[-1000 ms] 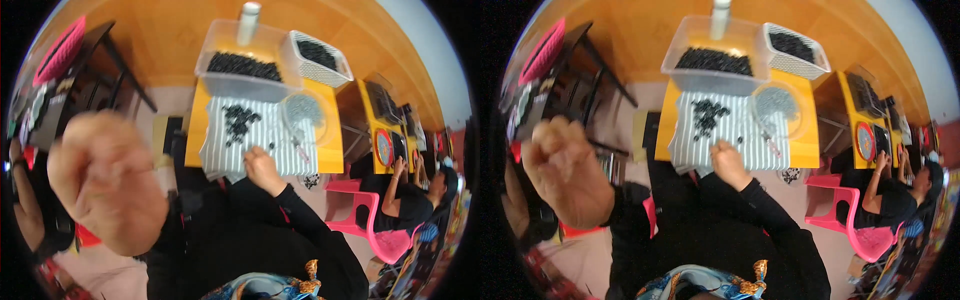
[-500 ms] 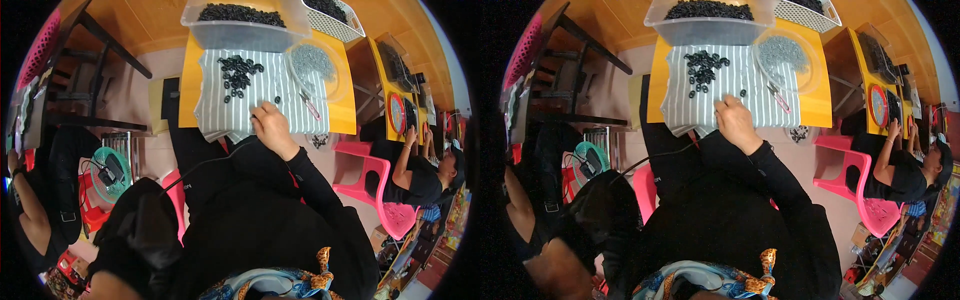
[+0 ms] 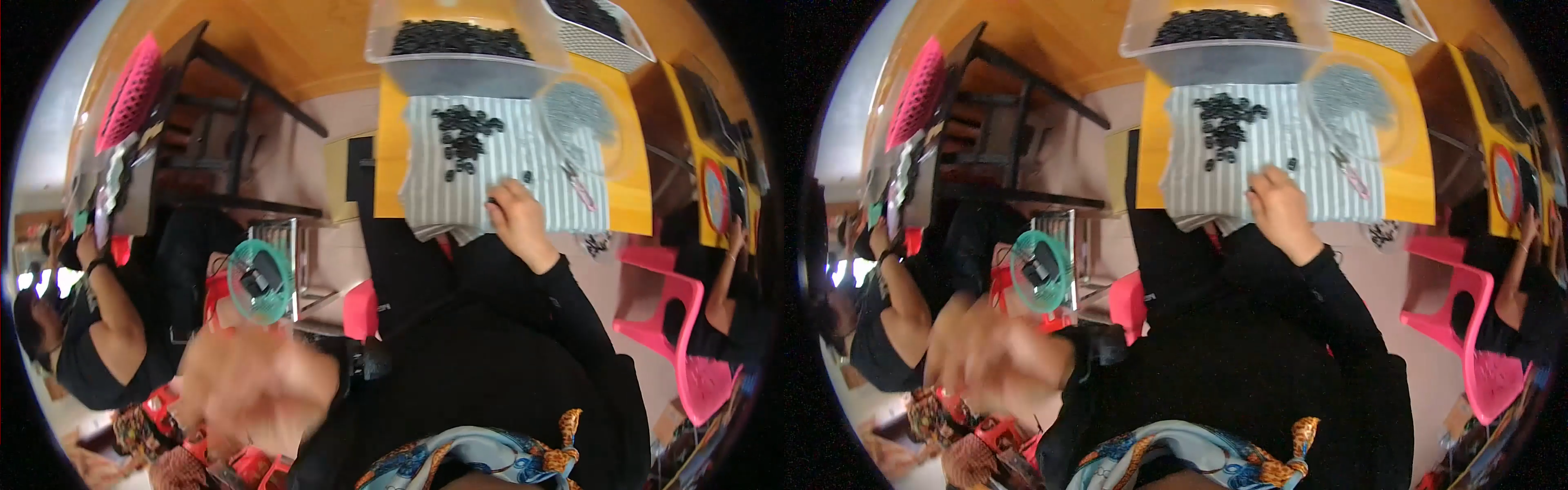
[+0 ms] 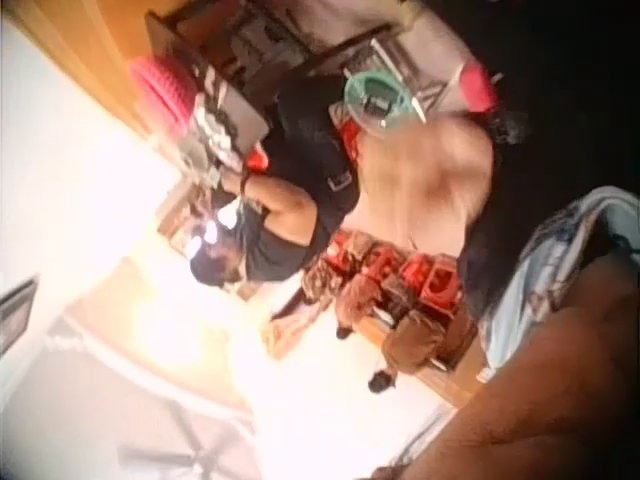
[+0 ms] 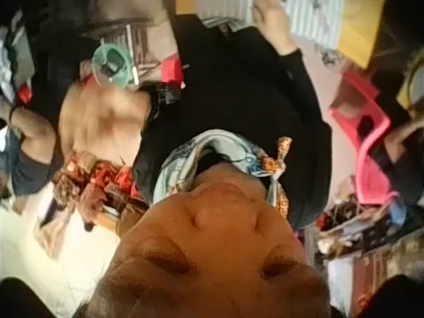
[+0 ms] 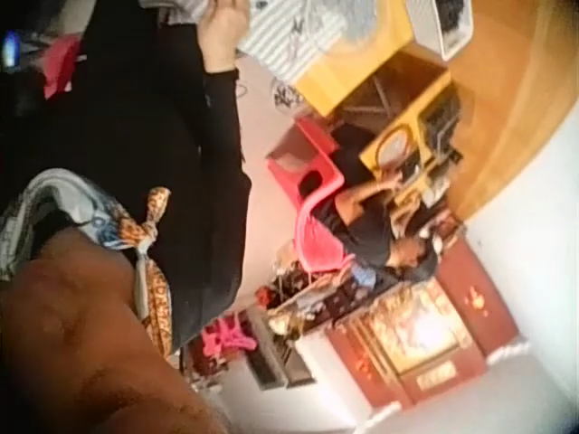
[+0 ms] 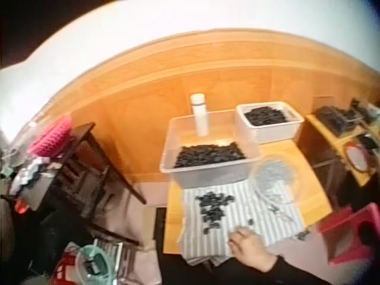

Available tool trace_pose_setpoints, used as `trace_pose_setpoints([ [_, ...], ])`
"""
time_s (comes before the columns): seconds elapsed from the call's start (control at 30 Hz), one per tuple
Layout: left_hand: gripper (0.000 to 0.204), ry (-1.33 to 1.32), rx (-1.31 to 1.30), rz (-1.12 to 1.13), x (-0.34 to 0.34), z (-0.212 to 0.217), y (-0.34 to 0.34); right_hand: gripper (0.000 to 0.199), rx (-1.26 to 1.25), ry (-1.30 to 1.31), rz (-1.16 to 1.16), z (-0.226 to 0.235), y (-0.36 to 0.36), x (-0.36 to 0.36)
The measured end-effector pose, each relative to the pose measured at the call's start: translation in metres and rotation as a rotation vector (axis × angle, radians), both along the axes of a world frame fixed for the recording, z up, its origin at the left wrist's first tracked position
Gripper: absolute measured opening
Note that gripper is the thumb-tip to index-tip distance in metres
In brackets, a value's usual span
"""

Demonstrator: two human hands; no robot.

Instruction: Sorting and assembling small black industrial or decorative components at a workstation.

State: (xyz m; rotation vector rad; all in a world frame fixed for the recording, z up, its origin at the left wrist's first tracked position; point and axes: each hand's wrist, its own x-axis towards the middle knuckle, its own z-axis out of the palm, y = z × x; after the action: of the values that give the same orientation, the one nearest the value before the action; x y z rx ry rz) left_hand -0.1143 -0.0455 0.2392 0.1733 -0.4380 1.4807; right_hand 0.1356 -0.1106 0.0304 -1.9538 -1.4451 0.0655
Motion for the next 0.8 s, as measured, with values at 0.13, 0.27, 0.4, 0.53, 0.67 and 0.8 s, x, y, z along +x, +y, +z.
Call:
trace_pose_setpoints([
  [0.13, 0.02, 1.326, -0.257, -0.125, -0.021, -0.131, 0.042, 0.013, -0.061, 0.054, 0.032, 0.003, 0.004, -0.004],
  [0.27, 0.022, 2.111, 0.093, -0.067, -0.041, -0.253, 0.037, 0.012, -0.053, 0.021, 0.027, 0.005, 0.012, -0.01],
  [0.4, 0.021, 2.583, 0.441, 0.261, -0.017, -0.234, 0.042, 0.013, -0.035, 0.021, 0.012, 0.003, 0.012, -0.011],
  [0.53, 0.012, 2.765, 0.8, 0.492, -0.006, -0.228, 0.034, 0.014, -0.012, 0.02, 0.008, 0.002, 0.008, -0.01],
  [0.67, 0.006, 2.853, 0.924, 0.51, -0.002, -0.235, 0.034, 0.014, -0.019, 0.029, -0.002, 0.0, 0.008, -0.008],
  [0.8, 0.006, 2.937, 0.648, 0.848, -0.035, -0.222, 0.056, 0.014, -0.008, 0.037, 0.017, 0.001, 0.01, -0.005],
])
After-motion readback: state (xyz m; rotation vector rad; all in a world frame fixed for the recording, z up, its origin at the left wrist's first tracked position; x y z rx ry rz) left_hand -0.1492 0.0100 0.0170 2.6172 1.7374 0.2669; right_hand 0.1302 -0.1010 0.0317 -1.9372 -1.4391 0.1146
